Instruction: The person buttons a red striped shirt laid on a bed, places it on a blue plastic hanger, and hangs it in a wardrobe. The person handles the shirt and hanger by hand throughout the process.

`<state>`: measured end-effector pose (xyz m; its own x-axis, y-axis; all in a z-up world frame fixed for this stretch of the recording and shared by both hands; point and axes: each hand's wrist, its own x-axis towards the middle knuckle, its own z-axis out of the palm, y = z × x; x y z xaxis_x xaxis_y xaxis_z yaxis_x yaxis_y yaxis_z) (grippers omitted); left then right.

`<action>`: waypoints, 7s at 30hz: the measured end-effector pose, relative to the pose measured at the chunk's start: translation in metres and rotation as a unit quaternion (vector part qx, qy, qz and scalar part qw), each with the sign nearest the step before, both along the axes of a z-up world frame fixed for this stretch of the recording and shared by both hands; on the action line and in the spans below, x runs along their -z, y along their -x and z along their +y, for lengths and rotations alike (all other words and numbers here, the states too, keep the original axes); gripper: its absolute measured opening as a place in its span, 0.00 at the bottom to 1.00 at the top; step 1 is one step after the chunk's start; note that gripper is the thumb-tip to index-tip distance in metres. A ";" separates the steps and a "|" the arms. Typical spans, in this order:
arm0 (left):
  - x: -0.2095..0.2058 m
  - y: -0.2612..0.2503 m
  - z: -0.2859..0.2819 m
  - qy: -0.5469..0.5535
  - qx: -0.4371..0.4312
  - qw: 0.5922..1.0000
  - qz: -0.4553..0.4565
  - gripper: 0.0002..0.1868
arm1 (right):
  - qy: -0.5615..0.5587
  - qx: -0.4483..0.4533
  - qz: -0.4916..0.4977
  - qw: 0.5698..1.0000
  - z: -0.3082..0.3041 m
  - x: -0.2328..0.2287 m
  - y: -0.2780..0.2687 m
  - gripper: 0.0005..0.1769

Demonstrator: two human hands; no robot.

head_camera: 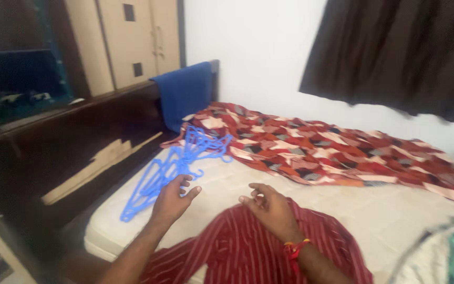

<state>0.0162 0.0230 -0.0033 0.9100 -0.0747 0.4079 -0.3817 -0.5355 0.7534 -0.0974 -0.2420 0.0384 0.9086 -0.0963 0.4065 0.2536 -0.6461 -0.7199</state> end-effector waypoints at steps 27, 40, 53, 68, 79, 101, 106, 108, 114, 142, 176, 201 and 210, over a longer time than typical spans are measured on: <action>0.138 -0.155 0.091 -0.247 -0.125 0.960 0.032 0.27 | 0.058 -0.104 0.072 0.990 0.174 0.160 -0.244 0.29; 0.166 -0.199 0.077 -0.314 -0.144 0.937 0.058 0.22 | -0.096 -0.185 0.055 0.976 0.204 0.253 -0.305 0.24; 0.165 -0.215 0.074 -0.304 -0.149 0.938 0.080 0.20 | -0.249 -0.177 0.275 0.912 0.212 0.246 -0.305 0.36; 0.062 -0.133 0.074 -0.166 -0.251 0.954 0.004 0.17 | -0.382 -0.248 0.237 0.858 0.215 0.141 -0.273 0.28; -0.051 -0.037 0.009 -0.139 -0.173 0.961 -0.167 0.13 | -0.418 -0.173 0.049 0.890 0.166 0.026 -0.231 0.19; -0.158 0.089 -0.177 -0.105 0.131 0.868 -0.467 0.13 | -0.398 -0.069 -0.009 0.915 -0.097 -0.156 0.043 0.19; -0.145 0.085 -0.180 -0.152 0.139 0.856 -0.474 0.13 | -0.369 -0.006 -0.023 0.929 -0.143 -0.161 0.092 0.21; -0.140 0.084 -0.180 -0.202 0.120 0.862 -0.450 0.14 | -0.365 0.038 -0.023 0.930 -0.170 -0.156 0.108 0.21; -0.119 0.082 -0.180 -0.199 0.135 0.875 -0.421 0.15 | -0.427 0.074 -0.056 0.899 -0.241 -0.123 0.141 0.21; 0.100 0.036 -0.236 -0.161 0.198 0.948 -0.192 0.24 | -0.623 0.086 0.003 0.778 -0.273 0.116 0.075 0.20; 0.208 0.012 -0.261 -0.166 0.190 0.964 -0.082 0.21 | -0.536 0.174 0.241 0.790 -0.229 0.228 0.033 0.24; 0.194 0.002 -0.253 -0.127 0.218 0.939 -0.233 0.24 | 0.200 0.176 0.117 0.957 -0.287 0.183 0.037 0.47; 0.215 -0.012 -0.252 -0.144 0.160 0.973 -0.084 0.15 | 0.338 0.261 0.095 0.899 -0.301 0.166 0.049 0.41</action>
<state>0.0280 -0.2294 -0.2184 0.7433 -0.4763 0.4696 -0.6687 -0.5486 0.5020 -0.1465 -0.5430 -0.1275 0.8705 -0.3187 0.3752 -0.2968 -0.9478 -0.1165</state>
